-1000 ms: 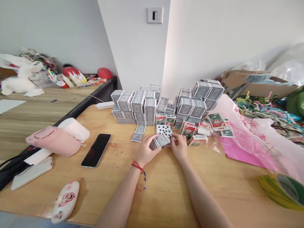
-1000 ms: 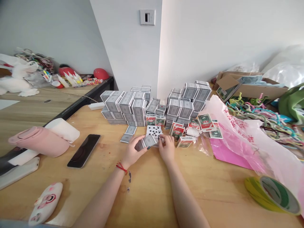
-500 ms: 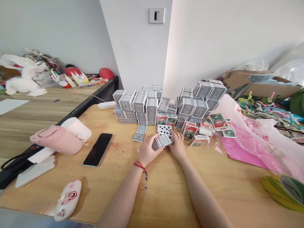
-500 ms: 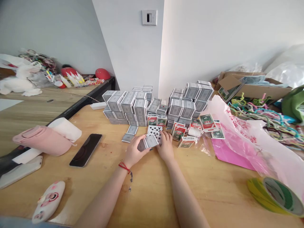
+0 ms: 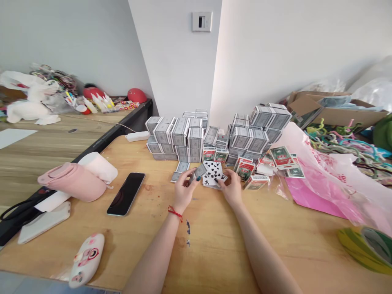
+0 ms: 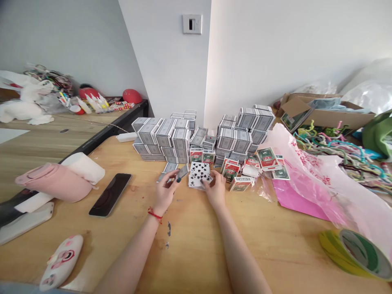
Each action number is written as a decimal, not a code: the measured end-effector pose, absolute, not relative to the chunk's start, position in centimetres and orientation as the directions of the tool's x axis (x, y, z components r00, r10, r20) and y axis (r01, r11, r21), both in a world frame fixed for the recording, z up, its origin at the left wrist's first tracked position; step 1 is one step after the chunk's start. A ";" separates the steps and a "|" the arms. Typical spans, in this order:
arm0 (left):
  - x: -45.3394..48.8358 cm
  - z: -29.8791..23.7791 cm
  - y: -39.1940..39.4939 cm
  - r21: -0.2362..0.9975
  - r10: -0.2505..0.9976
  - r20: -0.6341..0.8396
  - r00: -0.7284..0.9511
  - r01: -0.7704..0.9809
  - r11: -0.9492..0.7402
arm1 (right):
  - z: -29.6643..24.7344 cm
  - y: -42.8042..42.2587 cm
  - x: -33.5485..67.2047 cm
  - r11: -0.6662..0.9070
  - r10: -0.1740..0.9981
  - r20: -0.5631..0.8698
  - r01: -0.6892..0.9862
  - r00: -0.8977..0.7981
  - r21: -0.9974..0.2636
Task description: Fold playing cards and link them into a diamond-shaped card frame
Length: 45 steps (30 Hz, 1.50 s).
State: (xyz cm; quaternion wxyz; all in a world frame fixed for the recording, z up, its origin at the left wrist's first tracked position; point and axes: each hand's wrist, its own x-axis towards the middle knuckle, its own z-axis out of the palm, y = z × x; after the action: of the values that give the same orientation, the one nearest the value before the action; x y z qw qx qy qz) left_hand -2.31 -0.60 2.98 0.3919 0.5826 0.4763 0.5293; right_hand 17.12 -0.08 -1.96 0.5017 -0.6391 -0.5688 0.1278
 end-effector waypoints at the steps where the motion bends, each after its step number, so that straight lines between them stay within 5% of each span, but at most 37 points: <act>1: -2.4 3.1 -0.5 0.976 0.977 0.211 -0.042 0.064 -0.208 | -2.1 0.0 17.2 0.156 0.853 0.386 0.535 0.351 -0.831; 5: -3.1 3.5 0.2 0.969 0.998 0.048 -0.030 -0.242 -0.054 | -2.5 0.3 17.4 0.188 0.881 0.273 0.245 0.385 -0.951; 9: -3.8 3.3 0.7 0.913 0.973 -0.171 0.152 -0.347 0.215 | -2.6 0.3 17.6 0.148 0.907 0.195 0.153 0.373 -0.977; 14: -3.9 2.7 1.0 0.865 0.899 -0.344 0.271 -0.282 0.416 | -2.1 0.0 17.4 0.150 0.926 0.146 0.014 0.348 -0.989; 24: -4.2 2.3 1.2 0.925 0.916 -0.354 0.189 -0.071 0.373 | -0.7 -0.7 16.6 0.113 0.939 -0.045 -0.430 0.342 -0.896; 39: -4.6 3.0 1.1 0.749 0.888 -0.429 0.164 -0.486 0.452 | 0.4 -2.7 14.8 0.185 0.955 0.159 -0.082 0.248 -0.979; 45: -4.6 2.8 1.3 0.713 0.873 -0.465 0.148 -0.522 0.468 | 0.0 -2.7 14.5 0.209 0.965 0.201 -0.031 0.168 -0.977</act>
State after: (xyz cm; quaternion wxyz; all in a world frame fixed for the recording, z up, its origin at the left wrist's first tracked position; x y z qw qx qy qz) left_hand -4.57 1.33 2.77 0.7315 0.1968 0.4460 0.4767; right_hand 14.52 -2.72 -0.03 0.6006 -0.4728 -0.4938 0.4147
